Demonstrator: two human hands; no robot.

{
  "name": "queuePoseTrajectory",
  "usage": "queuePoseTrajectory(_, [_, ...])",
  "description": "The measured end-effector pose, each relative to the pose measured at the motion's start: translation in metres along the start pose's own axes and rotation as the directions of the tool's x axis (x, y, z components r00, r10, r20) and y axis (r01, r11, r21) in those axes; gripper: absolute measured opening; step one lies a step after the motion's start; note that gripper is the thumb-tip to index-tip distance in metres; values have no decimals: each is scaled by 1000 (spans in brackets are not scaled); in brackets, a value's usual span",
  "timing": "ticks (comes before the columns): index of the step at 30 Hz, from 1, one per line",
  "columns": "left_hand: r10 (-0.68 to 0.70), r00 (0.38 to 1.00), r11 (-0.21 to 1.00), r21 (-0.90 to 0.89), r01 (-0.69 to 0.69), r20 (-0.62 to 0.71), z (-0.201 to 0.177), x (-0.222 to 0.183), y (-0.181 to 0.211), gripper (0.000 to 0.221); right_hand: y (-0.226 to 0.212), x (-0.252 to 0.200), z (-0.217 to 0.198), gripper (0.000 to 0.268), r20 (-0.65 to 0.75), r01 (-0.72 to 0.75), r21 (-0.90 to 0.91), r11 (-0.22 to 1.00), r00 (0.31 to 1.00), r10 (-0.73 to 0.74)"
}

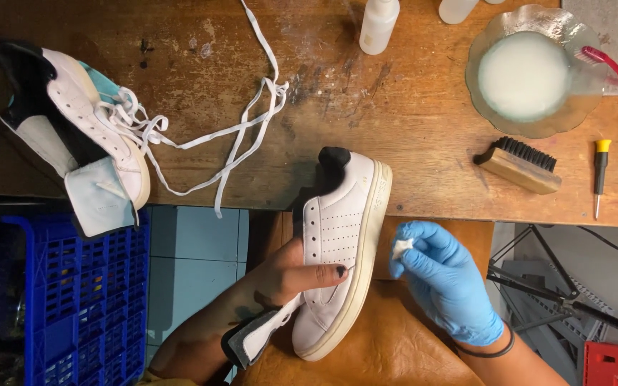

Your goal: Cleaning and restoring a white sneaker using a cloth and cleaning tools at a repair bench.

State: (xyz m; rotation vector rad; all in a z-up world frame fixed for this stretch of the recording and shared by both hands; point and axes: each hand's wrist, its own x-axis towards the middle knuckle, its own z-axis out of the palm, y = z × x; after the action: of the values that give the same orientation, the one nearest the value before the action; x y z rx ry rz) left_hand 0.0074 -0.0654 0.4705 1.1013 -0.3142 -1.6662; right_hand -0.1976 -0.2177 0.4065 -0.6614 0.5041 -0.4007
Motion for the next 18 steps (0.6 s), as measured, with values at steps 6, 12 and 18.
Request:
queuePoseTrajectory(6, [100, 995, 988, 118, -101, 16, -5, 2, -2, 46, -11, -3, 27, 14, 64, 265, -835, 482, 917, -393])
queuePoseTrajectory(12, [205, 973, 975, 68, -213, 108, -9, 5, -3, 41, -9, 10, 23, 27, 849, 870, -490, -61, 460, -262])
queuePoseTrajectory(18, [124, 992, 990, 75, -124, 2, -20, 6, -12, 43, -19, 37, 6, 35, 858, 838, -512, -187, 489, -158])
